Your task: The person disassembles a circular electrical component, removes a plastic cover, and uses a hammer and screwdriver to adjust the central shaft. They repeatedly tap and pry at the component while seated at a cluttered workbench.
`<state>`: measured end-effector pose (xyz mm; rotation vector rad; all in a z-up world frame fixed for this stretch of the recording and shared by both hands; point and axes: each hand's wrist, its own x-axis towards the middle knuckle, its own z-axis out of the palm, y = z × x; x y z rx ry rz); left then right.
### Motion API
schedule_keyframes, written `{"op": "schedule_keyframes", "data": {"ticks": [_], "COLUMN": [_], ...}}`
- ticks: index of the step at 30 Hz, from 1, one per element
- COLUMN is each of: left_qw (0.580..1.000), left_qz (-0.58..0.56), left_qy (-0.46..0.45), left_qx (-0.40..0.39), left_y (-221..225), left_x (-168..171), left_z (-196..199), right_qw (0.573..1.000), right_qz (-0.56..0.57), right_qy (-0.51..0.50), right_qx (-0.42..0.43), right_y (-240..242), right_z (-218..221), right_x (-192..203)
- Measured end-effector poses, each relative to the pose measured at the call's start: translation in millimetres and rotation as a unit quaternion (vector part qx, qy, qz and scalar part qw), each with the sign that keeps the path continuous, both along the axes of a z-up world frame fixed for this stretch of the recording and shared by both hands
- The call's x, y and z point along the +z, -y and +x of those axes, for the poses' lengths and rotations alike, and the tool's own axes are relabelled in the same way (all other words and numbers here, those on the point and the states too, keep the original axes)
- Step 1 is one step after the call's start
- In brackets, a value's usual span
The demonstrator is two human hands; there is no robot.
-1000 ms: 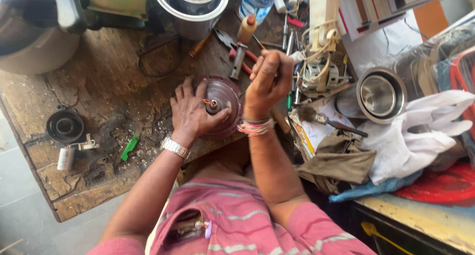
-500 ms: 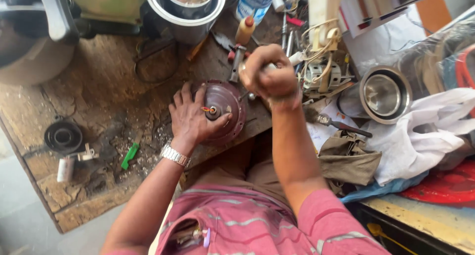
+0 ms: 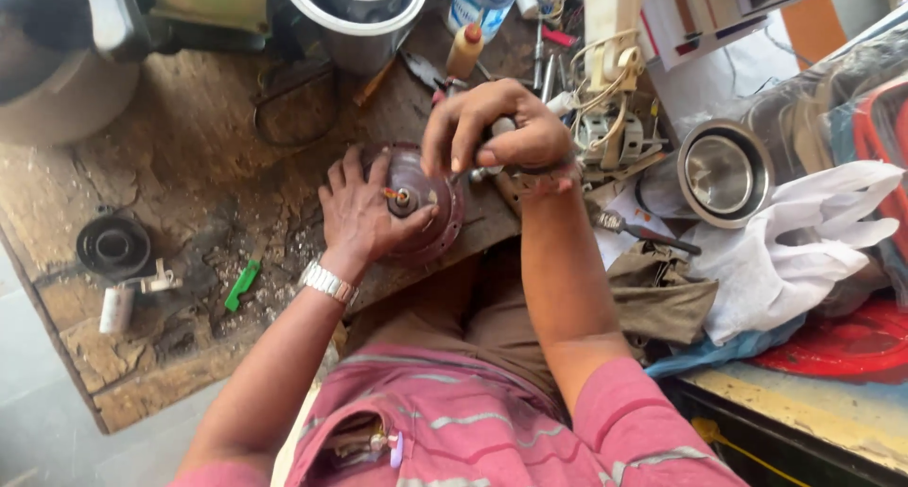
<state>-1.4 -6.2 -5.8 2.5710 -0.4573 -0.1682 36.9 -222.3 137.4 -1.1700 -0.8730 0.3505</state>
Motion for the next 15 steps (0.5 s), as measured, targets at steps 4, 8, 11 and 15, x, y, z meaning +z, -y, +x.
{"op": "schedule_keyframes", "data": {"ticks": [4, 8, 11, 15], "left_qw": [0.999, 1.0, 1.0, 1.0], "left_qz": [0.016, -0.001, -0.009, -0.01], "left_qy": [-0.04, -0.017, -0.005, -0.013], "left_qx": [0.007, 0.019, 0.016, 0.014], "left_y": [2, 4, 6, 2], "left_x": [0, -4, 6, 4], "left_z": [6, 1, 9, 1], "right_qw": [0.976, 0.725, 0.698, 0.844], "right_qz": [0.052, 0.065, 0.024, 0.017], "right_qy": [-0.071, -0.007, 0.106, 0.049], "right_qx": [-0.198, -0.686, -0.708, -0.534], "right_y": [-6, -50, -60, -37], "right_z": [-7, -39, -37, -41], "right_x": [-37, -81, -80, -56]}}
